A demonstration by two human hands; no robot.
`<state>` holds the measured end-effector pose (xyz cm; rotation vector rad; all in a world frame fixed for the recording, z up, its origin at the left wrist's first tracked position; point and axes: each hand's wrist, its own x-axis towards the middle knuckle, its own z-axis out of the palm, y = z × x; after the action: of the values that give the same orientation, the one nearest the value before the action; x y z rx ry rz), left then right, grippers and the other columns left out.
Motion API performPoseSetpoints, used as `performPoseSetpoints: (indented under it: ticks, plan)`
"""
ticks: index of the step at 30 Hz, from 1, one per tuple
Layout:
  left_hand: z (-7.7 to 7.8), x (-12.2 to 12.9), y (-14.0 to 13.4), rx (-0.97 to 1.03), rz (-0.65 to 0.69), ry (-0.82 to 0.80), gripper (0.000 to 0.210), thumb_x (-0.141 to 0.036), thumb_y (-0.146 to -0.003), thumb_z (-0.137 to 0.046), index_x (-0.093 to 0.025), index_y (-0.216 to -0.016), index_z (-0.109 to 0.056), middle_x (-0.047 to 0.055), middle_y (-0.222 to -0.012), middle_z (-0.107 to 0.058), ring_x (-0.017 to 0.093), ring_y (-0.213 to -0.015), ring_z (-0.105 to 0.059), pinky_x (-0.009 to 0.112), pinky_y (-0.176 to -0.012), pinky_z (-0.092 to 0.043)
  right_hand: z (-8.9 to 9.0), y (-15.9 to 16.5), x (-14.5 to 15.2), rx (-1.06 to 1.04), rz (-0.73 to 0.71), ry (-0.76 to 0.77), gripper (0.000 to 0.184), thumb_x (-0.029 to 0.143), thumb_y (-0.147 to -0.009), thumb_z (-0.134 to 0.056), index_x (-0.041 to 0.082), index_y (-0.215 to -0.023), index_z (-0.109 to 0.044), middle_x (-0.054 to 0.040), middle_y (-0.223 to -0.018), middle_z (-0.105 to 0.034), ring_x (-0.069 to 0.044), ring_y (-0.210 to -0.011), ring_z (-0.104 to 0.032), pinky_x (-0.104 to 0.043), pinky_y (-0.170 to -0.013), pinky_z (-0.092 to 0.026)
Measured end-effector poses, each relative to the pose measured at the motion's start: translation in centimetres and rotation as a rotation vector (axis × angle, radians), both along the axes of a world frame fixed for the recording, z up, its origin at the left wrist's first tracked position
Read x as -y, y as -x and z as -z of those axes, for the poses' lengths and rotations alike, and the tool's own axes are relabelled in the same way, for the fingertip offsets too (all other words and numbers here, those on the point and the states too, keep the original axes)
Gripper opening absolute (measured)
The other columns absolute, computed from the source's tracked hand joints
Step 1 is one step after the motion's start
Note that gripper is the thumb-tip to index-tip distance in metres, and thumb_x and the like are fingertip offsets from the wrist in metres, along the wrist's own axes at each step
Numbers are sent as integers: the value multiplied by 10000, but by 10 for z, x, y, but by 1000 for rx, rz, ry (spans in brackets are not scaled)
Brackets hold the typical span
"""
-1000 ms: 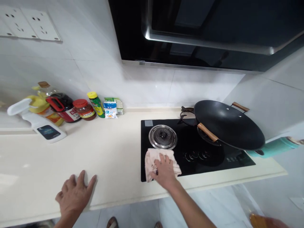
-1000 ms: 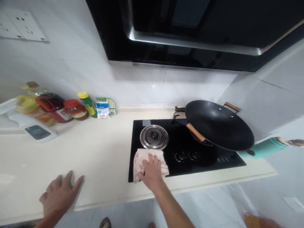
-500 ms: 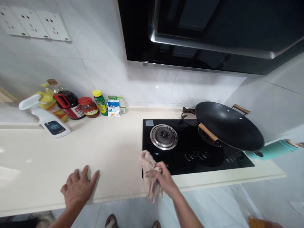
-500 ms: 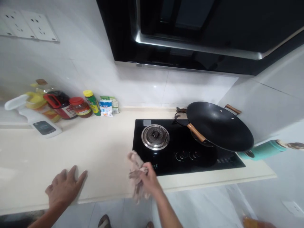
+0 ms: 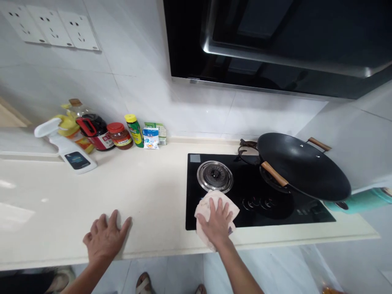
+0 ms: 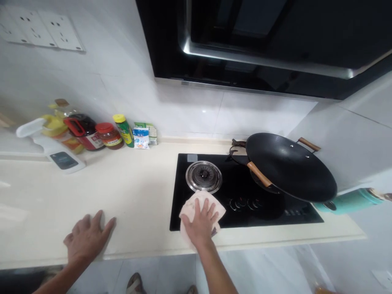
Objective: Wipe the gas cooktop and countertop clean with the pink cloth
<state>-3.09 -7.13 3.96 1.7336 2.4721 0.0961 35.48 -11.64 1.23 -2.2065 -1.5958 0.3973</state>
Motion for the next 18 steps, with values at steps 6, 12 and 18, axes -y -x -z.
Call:
performPoseSetpoints:
  ticks: [6,12,18]
  plan:
    - [-4,1,-1,15,15,15,870,-739,-919,-175,-193,-1546,-431,253,-1628,-342,441,-1530,-288,653,-1178,-291,-3,61,-42,-16,-270,9,875,601,-869,-696,286,-1623,-381,-147,-1754,-182,-485,-1604,-6,-762,-1213,-50]
    - [-6,-2,-2,18,-2,24,877,-741,-912,-185,-188,-1539,-450,251,-1631,-341,453,-1529,-288,655,-1180,-293,-6,70,-22,-34,-522,-74,717,472,-894,-685,273,-1550,-473,-84,-1697,-356,-362,-1620,-108,-600,-1300,-72]
    - [-8,-3,-4,23,-8,16,845,-751,-922,-180,-216,-1511,-467,229,-1649,-348,440,-1527,-295,669,-1170,-299,1,-9,9,60,-359,-59,591,423,-949,-607,260,-1512,-538,-79,-1695,-370,-346,-1610,-175,-589,-1299,-93]
